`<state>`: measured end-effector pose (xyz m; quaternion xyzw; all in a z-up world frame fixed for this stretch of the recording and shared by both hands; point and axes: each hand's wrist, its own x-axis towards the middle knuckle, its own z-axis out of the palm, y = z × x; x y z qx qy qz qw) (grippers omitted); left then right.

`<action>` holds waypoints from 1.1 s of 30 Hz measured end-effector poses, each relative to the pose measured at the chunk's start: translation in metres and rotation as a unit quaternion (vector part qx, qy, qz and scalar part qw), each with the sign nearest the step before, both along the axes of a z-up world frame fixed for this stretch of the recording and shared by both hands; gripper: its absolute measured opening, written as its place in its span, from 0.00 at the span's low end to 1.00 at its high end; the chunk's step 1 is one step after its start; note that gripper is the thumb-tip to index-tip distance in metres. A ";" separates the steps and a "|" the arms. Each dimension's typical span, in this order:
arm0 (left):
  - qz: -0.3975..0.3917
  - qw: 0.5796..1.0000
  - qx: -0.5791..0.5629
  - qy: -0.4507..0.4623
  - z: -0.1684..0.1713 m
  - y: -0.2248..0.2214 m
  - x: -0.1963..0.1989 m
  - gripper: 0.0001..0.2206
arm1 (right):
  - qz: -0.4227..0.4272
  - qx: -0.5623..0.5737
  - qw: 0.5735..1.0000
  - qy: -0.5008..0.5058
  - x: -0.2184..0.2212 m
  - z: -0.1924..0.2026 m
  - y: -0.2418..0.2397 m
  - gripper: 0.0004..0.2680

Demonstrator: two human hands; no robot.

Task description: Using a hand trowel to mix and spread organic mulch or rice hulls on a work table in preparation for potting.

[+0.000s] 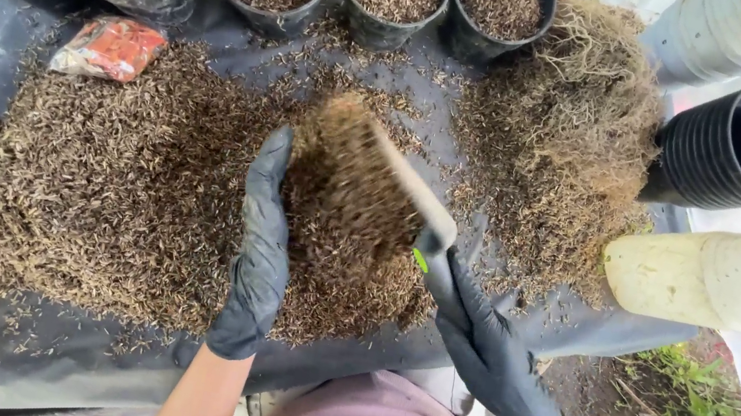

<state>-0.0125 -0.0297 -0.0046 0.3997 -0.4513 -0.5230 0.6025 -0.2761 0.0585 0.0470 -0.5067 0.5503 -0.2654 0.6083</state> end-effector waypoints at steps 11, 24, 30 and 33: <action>0.074 0.884 -0.120 -0.446 0.024 0.051 0.036 0.33 | 0.009 -0.350 0.899 0.261 -0.003 0.022 -0.015 0.16; 0.235 0.866 -0.193 -0.398 -0.044 0.066 0.082 0.25 | 0.305 -0.449 0.790 0.286 -0.020 0.007 -0.011 0.16; 0.245 0.875 -0.139 -0.393 -0.015 0.077 0.066 0.31 | 0.320 -0.610 0.553 0.469 -0.013 -0.011 -0.019 0.19; 0.218 0.883 -0.118 -0.399 -0.001 0.084 0.063 0.29 | 0.283 -0.630 0.513 0.510 -0.003 0.005 -0.034 0.23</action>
